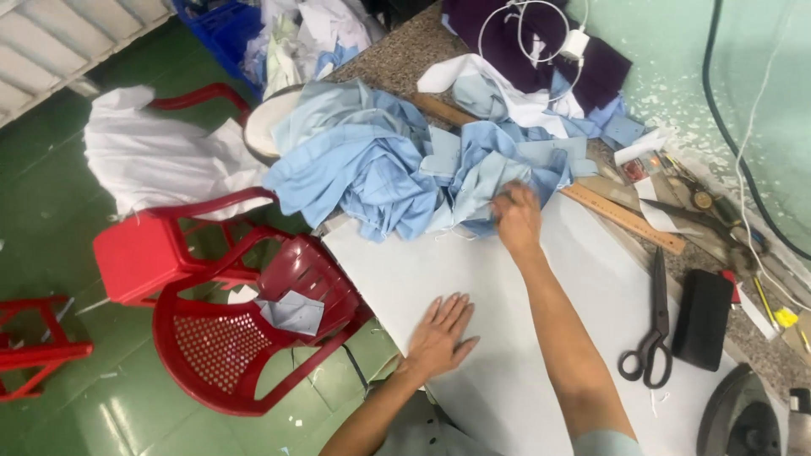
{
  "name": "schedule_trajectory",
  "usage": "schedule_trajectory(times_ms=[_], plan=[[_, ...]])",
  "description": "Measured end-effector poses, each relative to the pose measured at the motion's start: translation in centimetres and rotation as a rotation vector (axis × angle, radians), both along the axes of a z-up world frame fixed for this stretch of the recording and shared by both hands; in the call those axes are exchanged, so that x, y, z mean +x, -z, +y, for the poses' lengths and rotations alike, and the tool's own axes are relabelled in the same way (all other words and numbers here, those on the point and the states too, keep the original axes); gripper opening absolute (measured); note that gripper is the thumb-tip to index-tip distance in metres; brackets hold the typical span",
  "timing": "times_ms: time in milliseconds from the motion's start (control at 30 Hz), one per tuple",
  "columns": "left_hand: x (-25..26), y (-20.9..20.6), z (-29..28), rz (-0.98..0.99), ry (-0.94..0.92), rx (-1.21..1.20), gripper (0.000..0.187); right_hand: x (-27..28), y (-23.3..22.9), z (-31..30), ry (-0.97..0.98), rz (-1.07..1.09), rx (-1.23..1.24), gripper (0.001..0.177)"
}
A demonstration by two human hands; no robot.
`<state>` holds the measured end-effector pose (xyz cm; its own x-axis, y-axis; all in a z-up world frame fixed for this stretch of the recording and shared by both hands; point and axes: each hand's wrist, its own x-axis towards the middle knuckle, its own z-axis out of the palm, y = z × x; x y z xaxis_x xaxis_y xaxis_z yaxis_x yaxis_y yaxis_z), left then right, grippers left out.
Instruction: The person irons a light blue fabric piece on a white work surface using a steam iron and a black pressing block. They repeatedly press the fabric, flip it over, and use scissors to trim loose threads from the edges.
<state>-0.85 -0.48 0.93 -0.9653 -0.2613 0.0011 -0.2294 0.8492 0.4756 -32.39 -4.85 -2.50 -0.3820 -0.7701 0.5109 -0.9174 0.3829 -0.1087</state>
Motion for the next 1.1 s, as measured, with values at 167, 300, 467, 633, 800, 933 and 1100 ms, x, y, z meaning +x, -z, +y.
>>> schedule_trajectory(times_ms=[167, 300, 467, 633, 800, 933, 1100], plan=[[0.7, 4.4, -1.3, 0.347, -0.253, 0.213, 0.101, 9.2, -4.2, 11.4, -0.189, -0.654, 0.270, 0.017], [-1.2, 4.4, -0.9, 0.558, -0.042, -0.088, 0.104, 12.6, -4.3, 22.5, 0.053, -0.481, 0.026, 0.006], [-3.9, 3.8, 1.4, 0.359, 0.152, -0.068, 0.083, 10.5, -1.4, 33.0, 0.632, -0.237, 0.220, 0.044], [-4.4, 6.3, 2.5, 0.515, 0.075, -0.152, 0.022, 6.4, 0.7, 34.9, 0.659, -0.436, 0.405, 0.073], [-3.5, 3.1, 6.9, 0.512, -0.242, 0.044, 0.035, -0.6, 2.2, 33.1, 0.422, -0.536, 0.369, 0.081], [-2.0, -4.6, 12.6, 0.489, -0.551, 0.214, 0.024, 10.8, -8.2, 30.6, -0.142, -0.793, -0.105, 0.075], [0.5, -15.1, 17.2, 0.403, -0.343, 0.320, 0.012, 19.0, -10.7, 32.8, -0.376, -0.734, -0.189, 0.064]])
